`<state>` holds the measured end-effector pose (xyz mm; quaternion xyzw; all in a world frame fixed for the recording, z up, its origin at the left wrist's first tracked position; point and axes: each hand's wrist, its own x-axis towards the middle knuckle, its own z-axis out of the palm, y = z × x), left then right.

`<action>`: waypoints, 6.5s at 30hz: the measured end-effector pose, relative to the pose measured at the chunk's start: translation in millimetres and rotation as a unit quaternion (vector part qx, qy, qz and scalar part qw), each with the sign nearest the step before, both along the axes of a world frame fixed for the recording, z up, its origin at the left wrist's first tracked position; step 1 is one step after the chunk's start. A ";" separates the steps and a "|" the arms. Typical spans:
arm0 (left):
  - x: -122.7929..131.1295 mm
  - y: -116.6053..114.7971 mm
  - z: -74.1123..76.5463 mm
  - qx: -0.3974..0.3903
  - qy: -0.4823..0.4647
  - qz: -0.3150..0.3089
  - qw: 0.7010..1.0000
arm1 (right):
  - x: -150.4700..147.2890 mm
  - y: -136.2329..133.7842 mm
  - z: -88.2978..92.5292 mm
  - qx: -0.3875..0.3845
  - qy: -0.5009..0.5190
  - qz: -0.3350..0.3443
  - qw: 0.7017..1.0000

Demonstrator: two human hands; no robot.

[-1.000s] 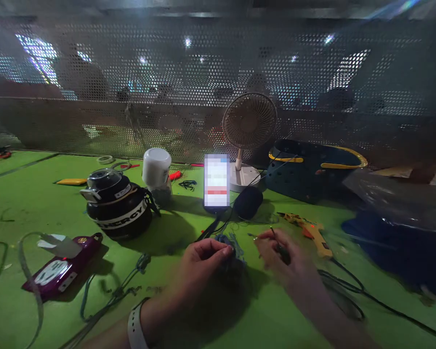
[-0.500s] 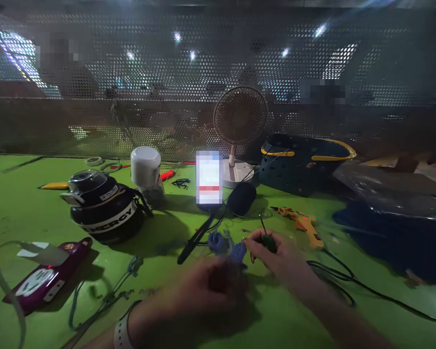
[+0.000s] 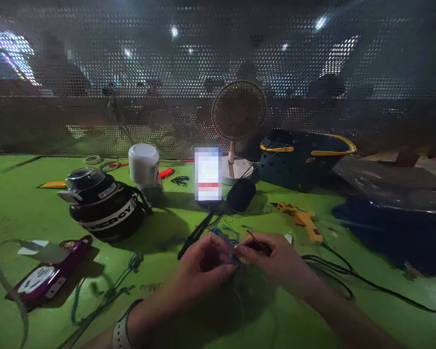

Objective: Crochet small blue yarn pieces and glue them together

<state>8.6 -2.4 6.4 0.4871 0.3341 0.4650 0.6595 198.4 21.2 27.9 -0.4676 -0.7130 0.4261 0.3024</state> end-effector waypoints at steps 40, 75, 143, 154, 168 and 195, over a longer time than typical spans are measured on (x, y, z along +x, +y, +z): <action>-7.5 6.6 8.6 -0.081 -0.021 0.086 0.993 | 10.3 -6.6 5.7 0.322 -0.222 -0.021 0.920; -10.1 6.9 7.5 -0.054 0.064 0.038 0.996 | 20.2 -4.0 10.6 0.352 -0.225 0.020 0.908; -19.4 7.0 9.5 -0.064 0.022 -0.097 0.993 | 21.7 0.8 15.0 0.179 -0.087 0.105 0.974; -17.6 7.2 9.6 -0.062 0.035 -0.079 0.994 | 26.4 1.4 17.8 0.222 -0.118 0.100 0.963; -18.1 9.8 8.6 -0.028 0.049 -0.060 0.997 | 25.7 1.9 16.8 0.224 -0.157 0.096 0.957; -17.3 8.7 10.7 -0.006 0.044 -0.047 0.998 | 12.2 -2.1 -1.7 -0.006 -0.015 0.067 0.998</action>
